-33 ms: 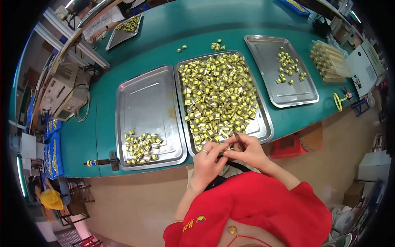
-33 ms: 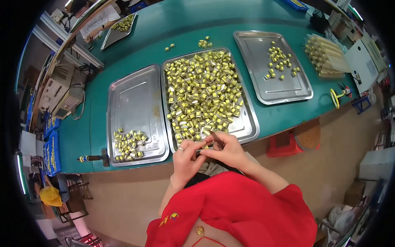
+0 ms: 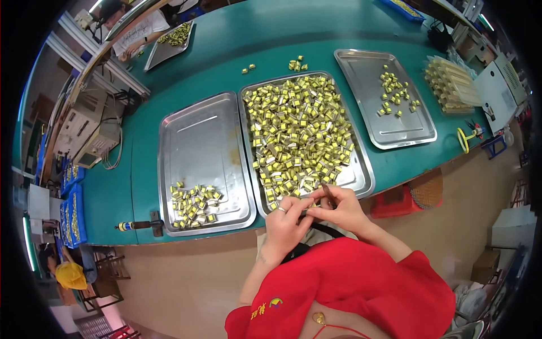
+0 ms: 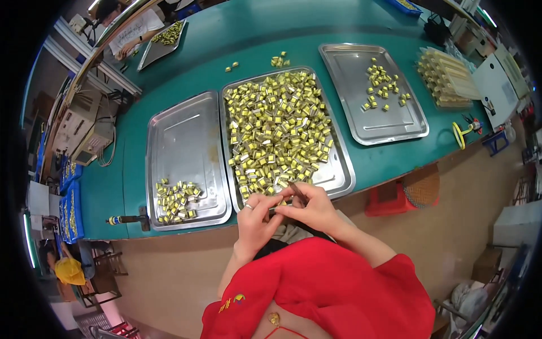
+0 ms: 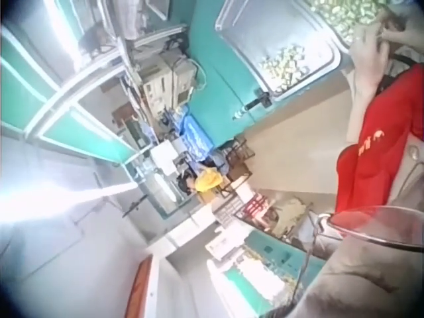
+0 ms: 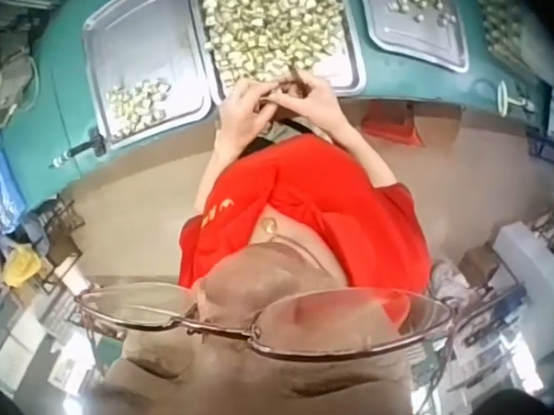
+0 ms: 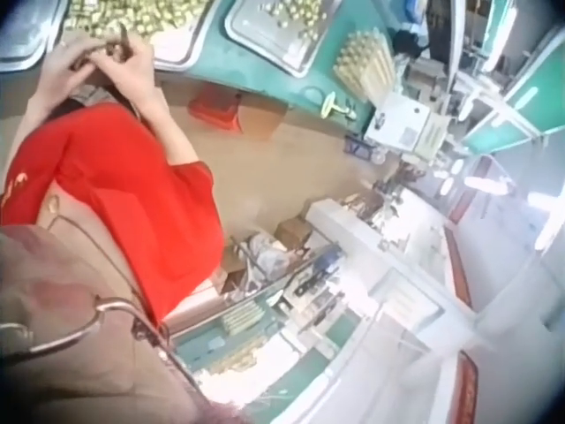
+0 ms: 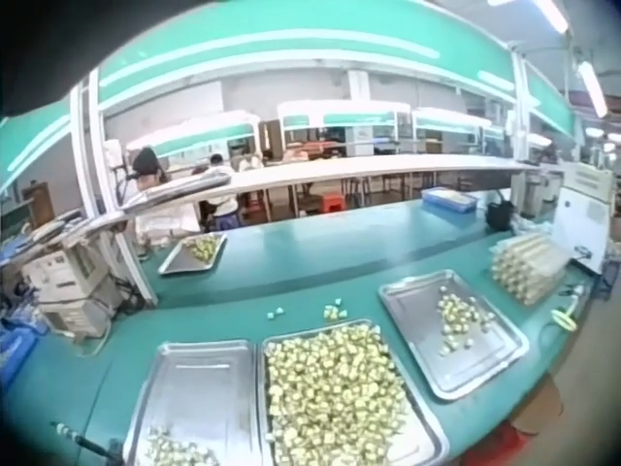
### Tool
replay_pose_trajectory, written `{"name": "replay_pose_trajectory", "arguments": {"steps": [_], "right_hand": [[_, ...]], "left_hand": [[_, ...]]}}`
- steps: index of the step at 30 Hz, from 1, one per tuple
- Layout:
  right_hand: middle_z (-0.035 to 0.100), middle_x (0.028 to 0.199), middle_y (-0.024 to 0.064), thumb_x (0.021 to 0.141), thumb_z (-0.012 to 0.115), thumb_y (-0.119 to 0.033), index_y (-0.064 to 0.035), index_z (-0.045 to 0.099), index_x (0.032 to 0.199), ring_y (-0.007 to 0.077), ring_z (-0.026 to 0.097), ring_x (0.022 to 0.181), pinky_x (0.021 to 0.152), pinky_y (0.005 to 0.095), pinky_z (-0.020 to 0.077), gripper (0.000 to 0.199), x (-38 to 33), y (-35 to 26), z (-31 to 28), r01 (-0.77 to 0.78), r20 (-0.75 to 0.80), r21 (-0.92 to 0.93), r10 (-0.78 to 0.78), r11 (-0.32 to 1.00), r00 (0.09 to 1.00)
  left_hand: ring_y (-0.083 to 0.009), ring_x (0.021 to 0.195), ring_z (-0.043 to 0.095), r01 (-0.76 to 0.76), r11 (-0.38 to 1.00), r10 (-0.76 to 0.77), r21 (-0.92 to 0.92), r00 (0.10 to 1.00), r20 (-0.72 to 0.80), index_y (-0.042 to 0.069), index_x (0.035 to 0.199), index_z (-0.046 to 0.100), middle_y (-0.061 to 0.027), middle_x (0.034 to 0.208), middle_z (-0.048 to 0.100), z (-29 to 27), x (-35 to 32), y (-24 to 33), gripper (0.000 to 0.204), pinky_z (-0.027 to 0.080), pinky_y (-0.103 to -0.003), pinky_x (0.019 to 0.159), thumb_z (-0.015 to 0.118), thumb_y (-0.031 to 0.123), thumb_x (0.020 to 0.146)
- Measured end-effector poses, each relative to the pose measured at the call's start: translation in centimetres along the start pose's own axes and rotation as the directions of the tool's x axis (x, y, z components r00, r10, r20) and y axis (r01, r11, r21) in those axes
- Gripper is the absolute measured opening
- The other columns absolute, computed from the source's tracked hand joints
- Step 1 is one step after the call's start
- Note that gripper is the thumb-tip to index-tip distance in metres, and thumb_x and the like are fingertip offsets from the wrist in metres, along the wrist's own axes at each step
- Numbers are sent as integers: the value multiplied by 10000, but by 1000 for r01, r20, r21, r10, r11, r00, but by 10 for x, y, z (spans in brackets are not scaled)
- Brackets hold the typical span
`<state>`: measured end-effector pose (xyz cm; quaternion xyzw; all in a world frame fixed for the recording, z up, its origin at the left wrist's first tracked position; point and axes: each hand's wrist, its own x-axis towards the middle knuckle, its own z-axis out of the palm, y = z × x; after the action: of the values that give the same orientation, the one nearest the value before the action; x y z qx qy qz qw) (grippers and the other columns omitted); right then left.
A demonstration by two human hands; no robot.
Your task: The person sorts small yellow electronic components by hand, transferring them from a bulk metal tray into smaller organization metal trays.
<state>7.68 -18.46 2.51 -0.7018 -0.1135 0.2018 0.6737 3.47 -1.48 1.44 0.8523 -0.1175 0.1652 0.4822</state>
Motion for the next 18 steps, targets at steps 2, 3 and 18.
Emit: {"name": "replay_pose_trajectory", "arguments": {"steps": [2,3,18], "right_hand": [[576,698,-43,801,732,-81,16,622,1091,8,446,578,518,180,347,326,1,2,-1,-11,-5,139,12,990,1000],[605,732,-22,811,717,-71,24,610,1115,12,455,583,519,179,353,335,1,3,-1,-46,-13,235,50,971,999],[661,915,110,883,625,-46,41,522,1236,37,480,579,501,168,352,378,2,7,-5,-375,373,577,175,726,911]], "left_hand": [[-63,524,435,22,1000,-23,-15,1000,-7,64,1002,666,-34,823,543,1,3,0,337,356,-230,459,741,-34,689],[-60,532,437,67,995,-68,-71,998,-13,61,1005,665,-29,833,541,2,4,0,343,352,-226,463,748,-35,686],[-52,718,493,229,819,-217,-526,972,85,32,1009,644,-22,968,475,-1,-18,-7,329,367,-183,588,743,-82,717]]}}
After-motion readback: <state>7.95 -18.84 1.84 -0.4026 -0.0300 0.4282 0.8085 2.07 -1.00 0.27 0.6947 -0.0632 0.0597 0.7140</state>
